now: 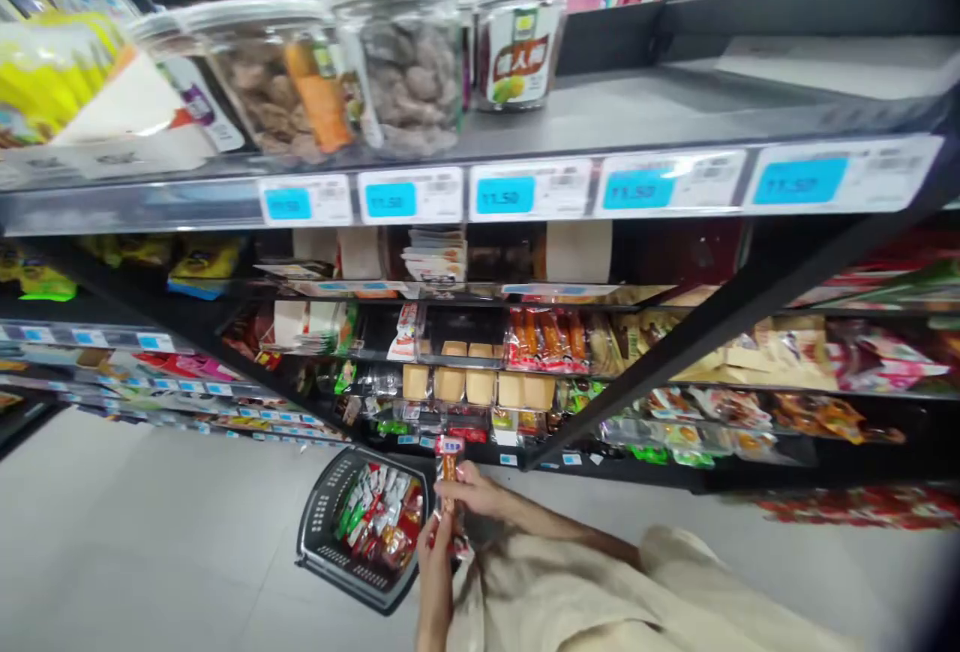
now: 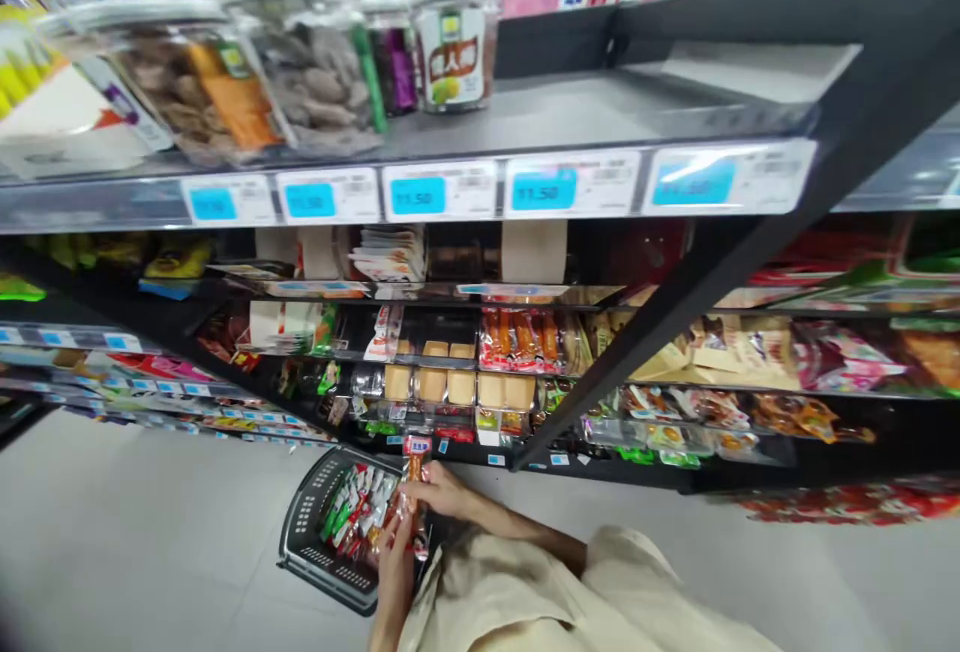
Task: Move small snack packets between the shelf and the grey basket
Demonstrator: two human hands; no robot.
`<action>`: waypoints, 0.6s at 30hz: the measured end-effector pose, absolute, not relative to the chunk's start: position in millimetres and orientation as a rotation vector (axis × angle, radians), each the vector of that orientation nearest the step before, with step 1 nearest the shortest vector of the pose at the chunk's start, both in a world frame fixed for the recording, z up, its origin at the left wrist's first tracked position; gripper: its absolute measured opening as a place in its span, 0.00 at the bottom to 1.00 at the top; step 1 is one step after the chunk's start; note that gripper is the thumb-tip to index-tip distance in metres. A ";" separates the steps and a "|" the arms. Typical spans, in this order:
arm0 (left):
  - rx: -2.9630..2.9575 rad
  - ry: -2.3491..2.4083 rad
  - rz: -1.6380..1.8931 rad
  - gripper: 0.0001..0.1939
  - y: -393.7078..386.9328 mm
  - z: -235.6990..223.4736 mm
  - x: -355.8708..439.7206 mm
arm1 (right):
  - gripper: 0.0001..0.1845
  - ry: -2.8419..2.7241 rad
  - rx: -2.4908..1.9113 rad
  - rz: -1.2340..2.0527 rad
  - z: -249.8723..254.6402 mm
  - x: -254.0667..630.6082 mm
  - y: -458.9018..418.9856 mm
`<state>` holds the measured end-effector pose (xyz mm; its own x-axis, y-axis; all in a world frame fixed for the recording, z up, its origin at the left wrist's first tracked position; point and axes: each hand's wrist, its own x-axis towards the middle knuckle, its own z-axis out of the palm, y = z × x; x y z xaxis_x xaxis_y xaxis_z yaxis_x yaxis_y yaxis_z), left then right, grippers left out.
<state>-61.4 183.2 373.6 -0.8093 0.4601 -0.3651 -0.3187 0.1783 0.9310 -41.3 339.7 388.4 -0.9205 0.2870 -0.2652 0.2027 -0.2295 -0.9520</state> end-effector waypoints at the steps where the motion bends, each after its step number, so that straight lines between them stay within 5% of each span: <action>1: 0.120 1.841 1.695 0.33 196.4 373.3 -51.3 | 0.28 -1.916 -0.615 2.345 387.7 -29.2 350.6; 9: 0.086 1.571 1.819 0.29 281.7 387.4 18.2 | 0.37 -1.808 -0.660 2.262 389.7 61.5 418.3; 18: 0.572 1.773 1.715 0.27 366.8 450.1 -17.4 | 0.35 -1.720 -0.818 2.236 371.4 108.8 459.9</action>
<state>-17.4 366.8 450.1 -0.7275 0.6751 -0.1224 -0.0998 0.0724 0.9924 108.8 459.9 371.4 -0.8256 0.4774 -0.3008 0.1684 -0.3004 -0.9388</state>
